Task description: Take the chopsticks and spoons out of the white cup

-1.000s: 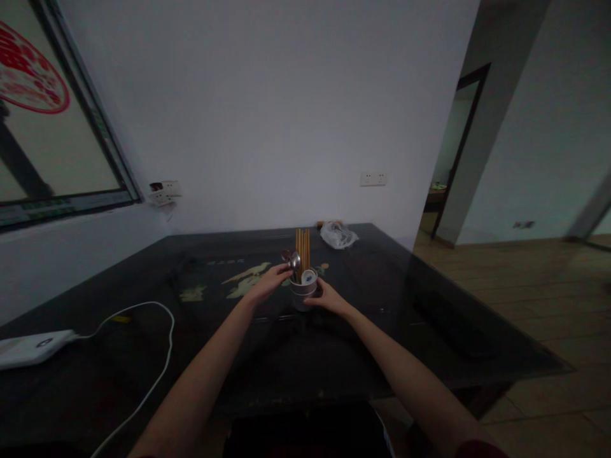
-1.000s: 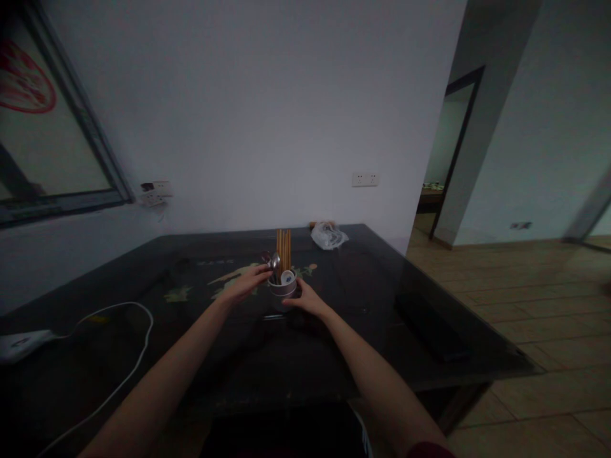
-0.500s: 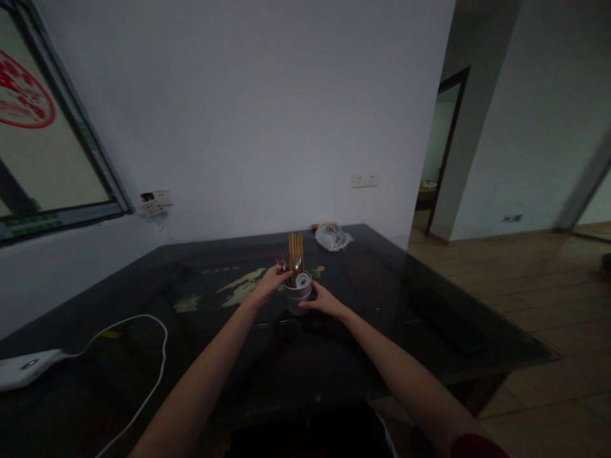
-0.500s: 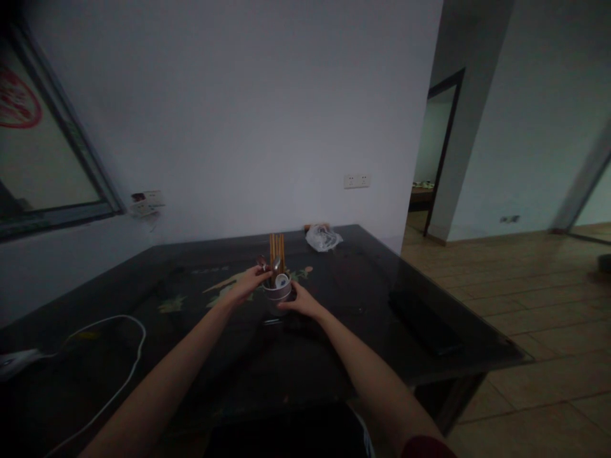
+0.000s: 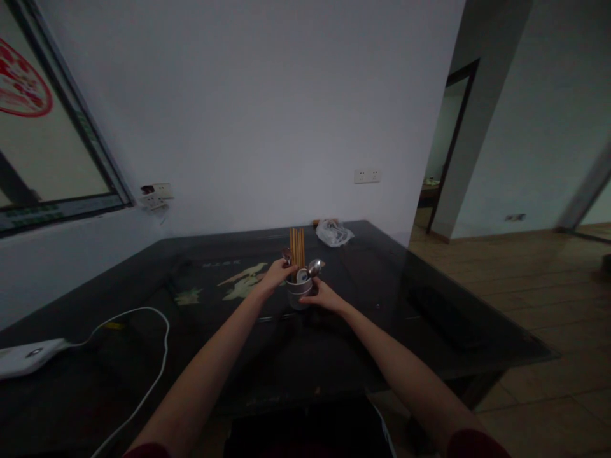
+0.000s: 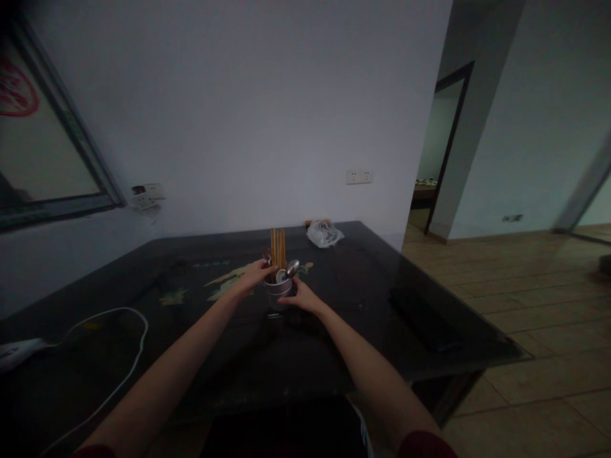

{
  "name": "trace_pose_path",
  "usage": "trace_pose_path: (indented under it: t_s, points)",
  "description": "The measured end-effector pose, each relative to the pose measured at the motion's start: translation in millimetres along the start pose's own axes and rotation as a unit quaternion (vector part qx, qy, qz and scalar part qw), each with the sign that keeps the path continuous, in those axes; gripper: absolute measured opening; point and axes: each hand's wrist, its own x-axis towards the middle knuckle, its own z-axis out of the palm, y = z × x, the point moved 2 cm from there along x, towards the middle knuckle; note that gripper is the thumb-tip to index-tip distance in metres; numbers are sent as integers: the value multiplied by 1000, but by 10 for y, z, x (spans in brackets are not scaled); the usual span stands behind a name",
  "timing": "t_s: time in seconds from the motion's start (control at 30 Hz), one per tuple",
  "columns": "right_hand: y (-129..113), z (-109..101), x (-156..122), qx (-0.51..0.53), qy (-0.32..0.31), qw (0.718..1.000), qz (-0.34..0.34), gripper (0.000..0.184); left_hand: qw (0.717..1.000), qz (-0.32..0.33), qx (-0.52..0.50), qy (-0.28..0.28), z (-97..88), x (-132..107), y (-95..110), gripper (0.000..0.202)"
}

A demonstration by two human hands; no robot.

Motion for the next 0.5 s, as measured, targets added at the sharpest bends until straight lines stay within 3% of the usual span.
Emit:
trace_pose_path:
  t_s: [0.13,0.5]
  points:
    - [-29,12,-8,-4,1,1000,6,80,1000,-13,19,4,5,18,-19,21]
    - [-122,20,-49,-23,2,1000,4,77,998,43,40,18,-40,36,-141,33]
